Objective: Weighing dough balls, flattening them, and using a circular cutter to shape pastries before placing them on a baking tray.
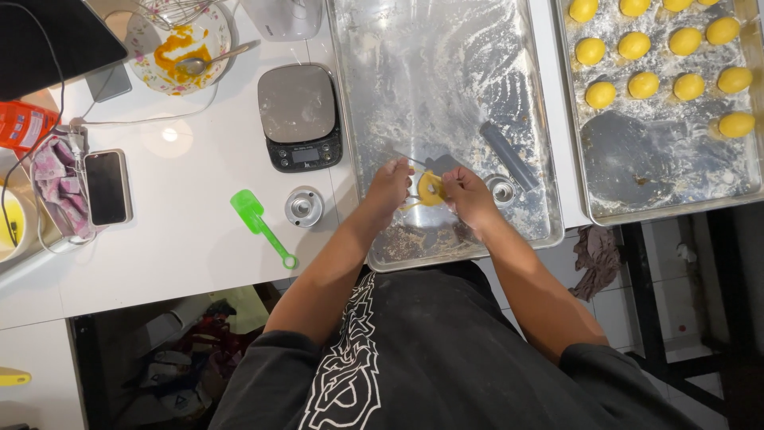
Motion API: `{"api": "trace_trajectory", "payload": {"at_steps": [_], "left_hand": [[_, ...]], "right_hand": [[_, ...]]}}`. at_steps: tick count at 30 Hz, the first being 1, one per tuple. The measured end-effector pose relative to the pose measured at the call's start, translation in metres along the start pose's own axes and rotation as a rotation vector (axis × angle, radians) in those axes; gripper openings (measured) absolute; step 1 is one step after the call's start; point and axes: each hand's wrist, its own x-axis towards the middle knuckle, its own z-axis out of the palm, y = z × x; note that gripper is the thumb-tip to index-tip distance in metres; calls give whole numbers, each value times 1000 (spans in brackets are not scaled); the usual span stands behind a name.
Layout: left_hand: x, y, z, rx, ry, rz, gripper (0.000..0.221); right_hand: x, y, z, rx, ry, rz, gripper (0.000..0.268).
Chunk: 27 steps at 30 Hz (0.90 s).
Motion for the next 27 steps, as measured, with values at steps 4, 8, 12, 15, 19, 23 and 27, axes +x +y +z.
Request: {"api": "trace_trajectory", "payload": {"at_steps": [4,8,12,15,19,23,27], "left_hand": [[-8,-3,-7,-249,-72,-128,41],[-26,6,-6,-497,-134,-205,29],[-19,-6,-8,-479,-157,-153,25],[-30,0,-13,-186,-180,-66,45],[-54,35,-16,612,-344,33,78],[-63,43,-17,986,-422,-25,57],[-55,20,-29,892,-238,87,27]], "right_hand": [[0,0,-6,-264,181,-124,23],[-21,-21,-6,-163,246,-326,24],[-28,-32,-15,-107,214,-276,22],[-50,-64,-5,48,155,-146,23],[-74,-96,4,261,67,-53,19],[-84,-104,5,307,10,-70,14],[-85,-94,6,-139,30,-197,15]]}}
